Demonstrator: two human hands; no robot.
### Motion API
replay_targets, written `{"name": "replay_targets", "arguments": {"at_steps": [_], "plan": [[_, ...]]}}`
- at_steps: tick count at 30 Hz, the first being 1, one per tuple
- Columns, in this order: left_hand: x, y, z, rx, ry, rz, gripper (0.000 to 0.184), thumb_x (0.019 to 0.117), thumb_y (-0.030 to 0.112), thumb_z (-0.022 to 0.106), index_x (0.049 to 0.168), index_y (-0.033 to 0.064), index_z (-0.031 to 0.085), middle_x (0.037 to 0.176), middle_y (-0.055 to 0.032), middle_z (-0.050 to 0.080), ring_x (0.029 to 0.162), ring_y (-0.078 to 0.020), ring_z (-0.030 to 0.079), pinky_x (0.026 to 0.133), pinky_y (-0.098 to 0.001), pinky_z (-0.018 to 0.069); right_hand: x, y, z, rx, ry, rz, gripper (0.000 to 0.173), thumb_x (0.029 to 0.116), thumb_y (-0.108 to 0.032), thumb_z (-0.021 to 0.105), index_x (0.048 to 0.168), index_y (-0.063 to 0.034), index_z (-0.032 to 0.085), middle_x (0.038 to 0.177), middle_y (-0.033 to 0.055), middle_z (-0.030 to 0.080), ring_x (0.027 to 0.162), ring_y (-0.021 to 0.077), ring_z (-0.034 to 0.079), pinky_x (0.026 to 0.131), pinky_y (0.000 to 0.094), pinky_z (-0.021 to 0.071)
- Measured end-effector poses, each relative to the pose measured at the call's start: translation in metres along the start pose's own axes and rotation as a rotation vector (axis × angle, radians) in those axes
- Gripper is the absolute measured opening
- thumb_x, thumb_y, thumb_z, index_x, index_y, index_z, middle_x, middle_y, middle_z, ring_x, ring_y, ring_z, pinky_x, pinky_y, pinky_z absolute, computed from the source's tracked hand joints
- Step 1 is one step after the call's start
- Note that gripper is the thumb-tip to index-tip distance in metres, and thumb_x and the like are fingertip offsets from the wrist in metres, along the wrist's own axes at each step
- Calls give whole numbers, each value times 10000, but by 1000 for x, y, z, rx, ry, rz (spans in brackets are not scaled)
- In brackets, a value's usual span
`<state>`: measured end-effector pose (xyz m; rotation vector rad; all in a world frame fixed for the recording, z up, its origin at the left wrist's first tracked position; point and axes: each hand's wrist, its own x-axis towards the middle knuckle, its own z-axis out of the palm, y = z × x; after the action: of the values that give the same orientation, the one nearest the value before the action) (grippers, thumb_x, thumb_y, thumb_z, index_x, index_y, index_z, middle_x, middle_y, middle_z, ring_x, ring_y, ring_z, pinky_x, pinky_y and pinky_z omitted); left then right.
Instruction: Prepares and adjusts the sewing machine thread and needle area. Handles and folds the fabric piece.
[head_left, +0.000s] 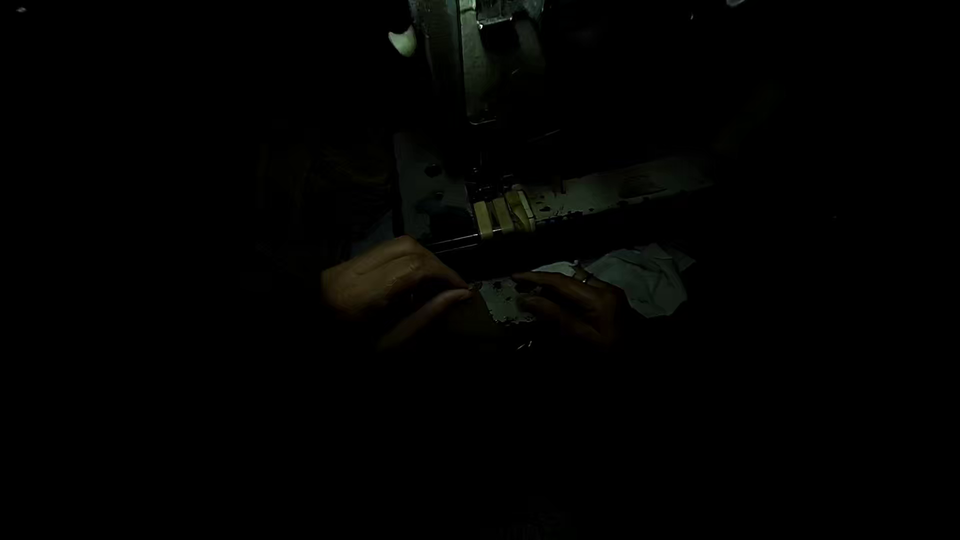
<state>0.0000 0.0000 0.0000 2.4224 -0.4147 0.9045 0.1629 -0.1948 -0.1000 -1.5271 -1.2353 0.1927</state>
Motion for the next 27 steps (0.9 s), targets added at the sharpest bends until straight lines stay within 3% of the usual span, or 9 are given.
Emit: {"name": "replay_targets", "arguments": {"at_steps": [4,6,9,12,15,17,20,23,27], "plan": [[-28,0,-1,-35,-15,-59,139,937,195,740,936,58,765,949,-7,737,915,-59,683,834,-214,565,17,-25,19,107,25,86,383,1018,-179,611,1361,-10,626,954,47,731,691,4,607,661,178,530],[-24,19,2,-131,-11,-57,151,955,188,702,885,55,718,872,11,695,851,-36,639,786,-192,529,30,-31,32,387,71,65,542,1034,-159,599,1515,10,417,841,12,707,556,-13,578,518,137,516],[-20,34,11,-308,-48,22,203,1006,187,654,910,17,710,854,-48,690,831,-82,638,771,-231,517,61,-42,37,737,-30,158,607,1073,-126,514,1606,-122,225,807,47,699,511,64,625,461,187,546],[-8,35,16,-322,-84,100,191,1001,131,612,1052,-17,720,1018,-120,733,1011,-165,687,912,-319,563,70,-41,47,747,-68,135,242,1077,-120,506,1231,4,645,784,48,702,579,55,633,527,197,555],[11,20,18,-193,-151,149,251,971,105,563,1086,-33,738,1140,-139,745,1203,-222,661,1124,-417,471,28,-40,50,593,-17,8,128,975,-58,571,954,-54,697,810,-70,715,733,-31,667,689,177,579],[20,4,22,-100,-235,177,253,931,107,584,1053,-25,762,1100,-141,749,1166,-255,676,1142,-459,444,1,-38,41,511,9,-2,118,981,-33,578,945,-37,691,826,-77,722,742,-34,677,695,177,595],[20,-7,30,-43,-323,196,171,944,133,625,910,25,753,921,-82,730,983,-206,688,1005,-398,504,-20,-31,15,401,21,40,216,1034,-92,570,925,12,724,790,-26,707,673,-8,655,636,168,582],[19,-6,43,-25,-285,200,160,968,135,653,880,39,744,860,-62,712,901,-176,671,878,-343,520,-27,-26,-4,364,63,67,200,1036,-116,593,990,8,742,830,-20,731,668,-12,646,623,146,565],[16,-3,63,64,-179,171,153,974,130,654,879,53,746,842,-48,703,889,-155,668,880,-317,519,-25,-22,-12,392,81,88,178,1023,-98,599,970,6,734,812,-24,722,658,-16,639,614,141,556]]}}
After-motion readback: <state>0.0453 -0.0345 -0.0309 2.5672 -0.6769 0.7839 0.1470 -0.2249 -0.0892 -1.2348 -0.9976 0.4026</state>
